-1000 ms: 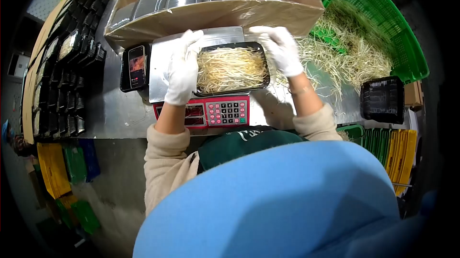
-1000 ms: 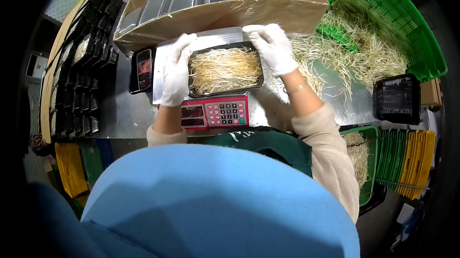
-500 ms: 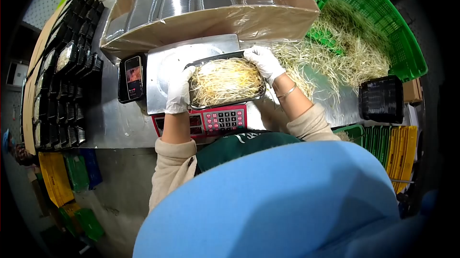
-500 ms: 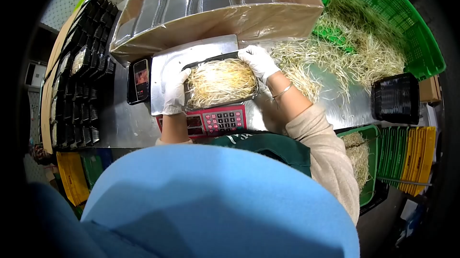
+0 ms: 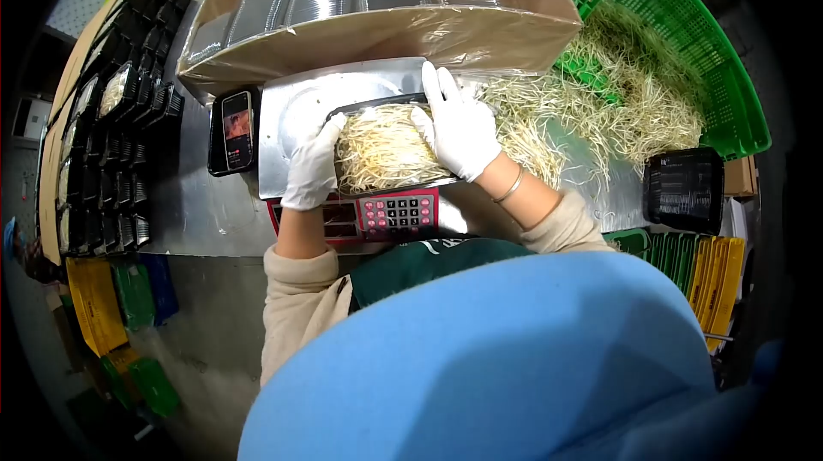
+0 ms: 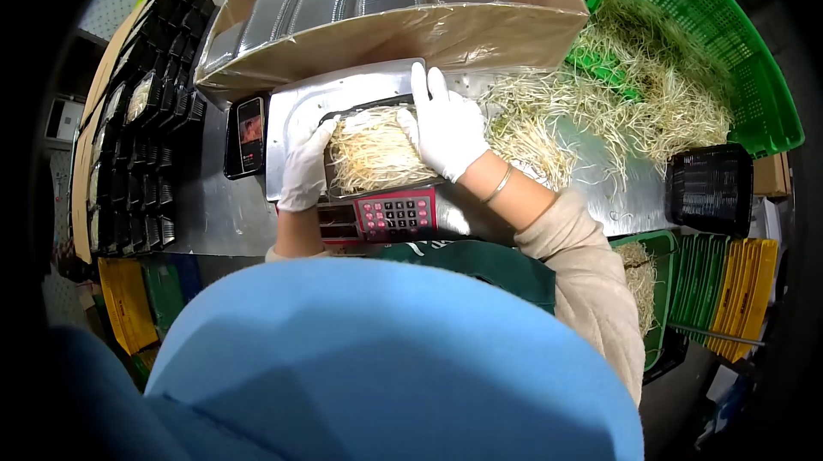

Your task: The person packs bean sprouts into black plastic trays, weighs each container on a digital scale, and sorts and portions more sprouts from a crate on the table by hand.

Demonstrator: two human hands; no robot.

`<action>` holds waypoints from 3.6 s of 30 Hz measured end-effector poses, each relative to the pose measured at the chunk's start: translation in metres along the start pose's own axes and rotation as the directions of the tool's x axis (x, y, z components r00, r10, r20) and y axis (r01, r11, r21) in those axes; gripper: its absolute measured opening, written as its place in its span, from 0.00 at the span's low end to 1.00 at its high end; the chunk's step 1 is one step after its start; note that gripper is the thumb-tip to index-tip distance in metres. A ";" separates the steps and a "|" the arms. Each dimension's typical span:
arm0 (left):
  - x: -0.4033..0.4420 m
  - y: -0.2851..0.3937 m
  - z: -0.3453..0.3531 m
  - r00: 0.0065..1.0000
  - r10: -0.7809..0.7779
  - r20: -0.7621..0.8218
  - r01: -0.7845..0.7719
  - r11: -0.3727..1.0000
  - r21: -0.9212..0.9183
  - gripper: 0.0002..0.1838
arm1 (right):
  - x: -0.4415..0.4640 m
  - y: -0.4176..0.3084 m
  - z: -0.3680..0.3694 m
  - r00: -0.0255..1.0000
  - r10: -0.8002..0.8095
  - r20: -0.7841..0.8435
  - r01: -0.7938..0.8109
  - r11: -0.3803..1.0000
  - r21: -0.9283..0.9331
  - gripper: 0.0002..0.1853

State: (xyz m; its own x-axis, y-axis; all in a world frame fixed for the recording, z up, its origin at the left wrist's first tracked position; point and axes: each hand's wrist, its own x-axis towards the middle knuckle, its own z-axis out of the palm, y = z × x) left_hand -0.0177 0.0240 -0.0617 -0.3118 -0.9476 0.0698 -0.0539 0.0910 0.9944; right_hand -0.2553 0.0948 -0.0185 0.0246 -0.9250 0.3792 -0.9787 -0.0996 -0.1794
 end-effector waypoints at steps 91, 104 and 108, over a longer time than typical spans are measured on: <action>-0.080 -0.011 0.231 0.392 -0.318 0.863 -0.257 0.863 0.435 0.22 | -0.312 0.488 -0.218 0.539 0.842 -0.025 -0.681 0.418 -0.601 0.23; -0.083 0.050 0.196 0.899 -0.202 0.389 0.329 0.897 -0.295 0.24 | -0.205 0.273 -0.216 0.913 0.252 -0.321 -0.323 0.928 -0.189 0.07; -0.068 0.068 0.247 0.942 -0.192 0.276 0.331 0.665 -0.670 0.40 | -0.145 0.185 -0.119 0.892 -0.451 -0.035 0.447 0.867 0.220 0.15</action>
State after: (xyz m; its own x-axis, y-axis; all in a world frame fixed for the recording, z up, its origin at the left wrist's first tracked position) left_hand -0.2346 0.1706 -0.0183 -0.5450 -0.8255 -0.1468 0.4960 -0.4587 0.7373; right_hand -0.4640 0.2541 0.0018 0.4560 -0.7674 0.4507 -0.7931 -0.5801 -0.1854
